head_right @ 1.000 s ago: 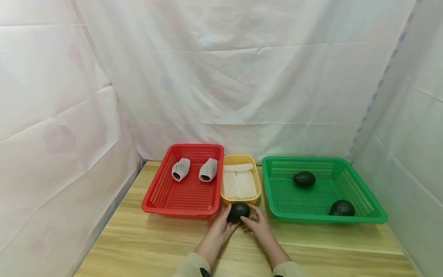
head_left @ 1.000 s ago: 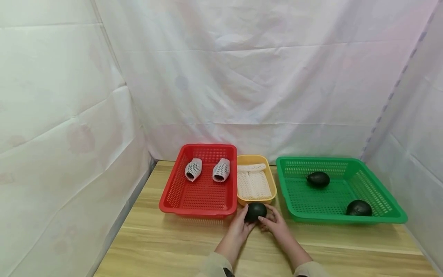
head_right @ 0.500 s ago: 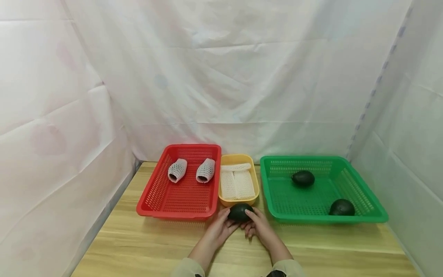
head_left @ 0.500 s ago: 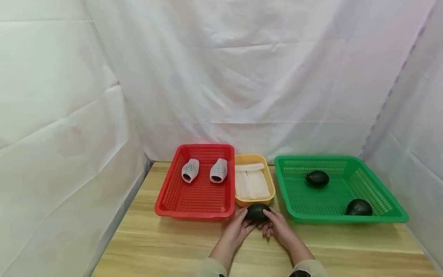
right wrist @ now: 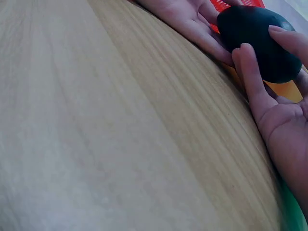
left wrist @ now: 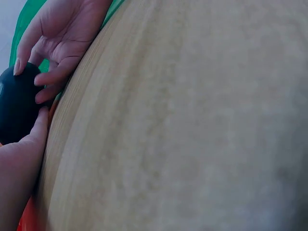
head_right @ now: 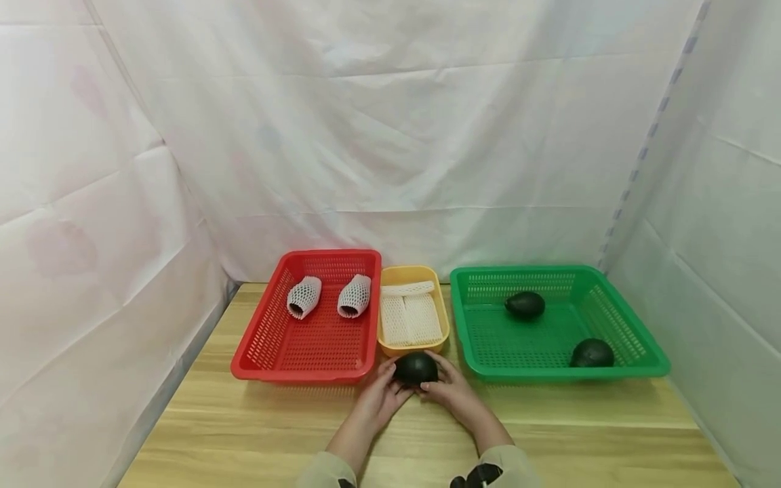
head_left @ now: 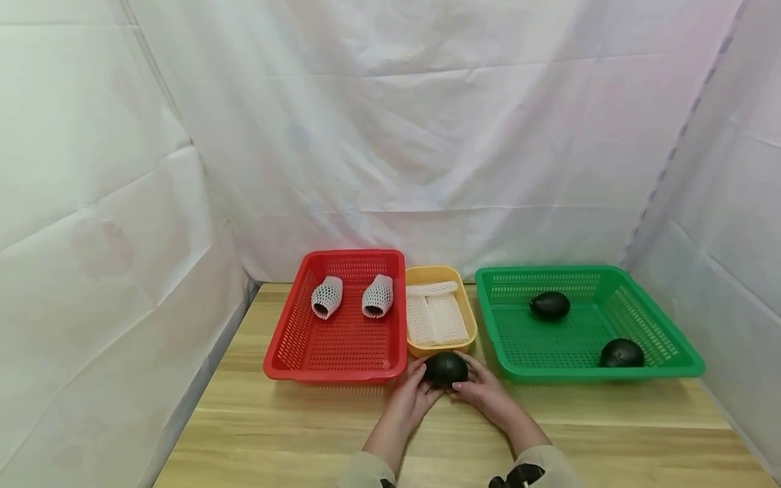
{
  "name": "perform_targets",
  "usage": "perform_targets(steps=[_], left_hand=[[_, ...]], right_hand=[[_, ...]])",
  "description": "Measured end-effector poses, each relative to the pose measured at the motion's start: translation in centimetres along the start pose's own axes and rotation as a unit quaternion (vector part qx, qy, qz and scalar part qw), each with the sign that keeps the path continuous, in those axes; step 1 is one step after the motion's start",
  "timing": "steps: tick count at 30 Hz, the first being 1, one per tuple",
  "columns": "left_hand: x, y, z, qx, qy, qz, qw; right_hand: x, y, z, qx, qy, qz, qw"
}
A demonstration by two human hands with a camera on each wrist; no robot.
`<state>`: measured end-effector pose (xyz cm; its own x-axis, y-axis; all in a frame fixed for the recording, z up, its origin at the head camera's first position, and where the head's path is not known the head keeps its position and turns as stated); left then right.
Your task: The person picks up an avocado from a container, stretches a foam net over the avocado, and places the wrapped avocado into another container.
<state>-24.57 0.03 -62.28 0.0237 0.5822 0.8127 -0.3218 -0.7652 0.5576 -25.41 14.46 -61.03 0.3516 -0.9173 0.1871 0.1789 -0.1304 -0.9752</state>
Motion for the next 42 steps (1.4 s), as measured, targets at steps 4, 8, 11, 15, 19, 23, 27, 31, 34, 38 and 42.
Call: perform_targets(steps=[4, 8, 11, 15, 19, 23, 27, 31, 34, 38, 42], left_hand=[[0.00, 0.18, 0.07, 0.005, -0.004, 0.000, 1.0000], [0.01, 0.07, -0.02, 0.007, -0.003, 0.008, 0.9999], [0.06, -0.01, -0.06, 0.007, -0.006, 0.015, 0.9998], [0.03, -0.07, -0.13, 0.007, -0.016, 0.017, 0.9997], [-0.16, -0.09, -0.02, 0.008, -0.010, 0.013, 0.9998], [-0.19, -0.06, 0.13, 0.008, 0.002, 0.004, 1.0000], [-0.08, -0.04, 0.11, 0.015, 0.005, -0.007, 0.9998], [-0.05, -0.04, 0.07, 0.021, 0.007, -0.005, 0.9997], [-0.04, -0.12, 0.05, 0.018, 0.003, 0.001, 0.9998], [0.02, -0.15, -0.05, 0.018, -0.001, 0.004, 0.9998], [-0.03, 0.04, -0.06, 0.032, 0.003, -0.008, 0.9995]], right_hand=[[-0.09, 0.19, -0.21, 0.002, -0.009, -0.017, 1.000], [-0.24, 0.35, -0.23, 0.005, -0.008, -0.026, 1.000], [-0.41, 0.43, -0.18, 0.009, -0.002, -0.033, 0.999], [-0.52, 0.30, -0.06, 0.014, 0.005, -0.046, 0.999], [-0.34, 0.29, 0.04, 0.027, 0.004, -0.056, 0.998], [-0.04, 0.41, -0.02, 0.044, -0.009, -0.020, 0.999], [0.06, 0.34, -0.11, 0.041, -0.013, 0.012, 0.999], [-0.10, 0.36, -0.08, 0.041, -0.003, 0.002, 0.999], [-0.28, 0.42, -0.04, 0.041, 0.008, -0.002, 0.999], [-0.48, 0.38, -0.02, 0.040, 0.032, 0.011, 0.999], [-0.46, 0.37, -0.06, 0.039, 0.061, 0.027, 0.997]])
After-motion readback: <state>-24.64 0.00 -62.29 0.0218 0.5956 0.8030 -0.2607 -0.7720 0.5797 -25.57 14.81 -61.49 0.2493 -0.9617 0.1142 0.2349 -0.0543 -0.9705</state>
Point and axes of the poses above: each hand's wrist, its own z-axis away from the middle knuckle, its own x-axis out of the palm, y = z × x, the point moved 7 cm from there along -z, towards the middle knuckle, and after that the axes turned 4 degrees about z, right-handed, at the moved point
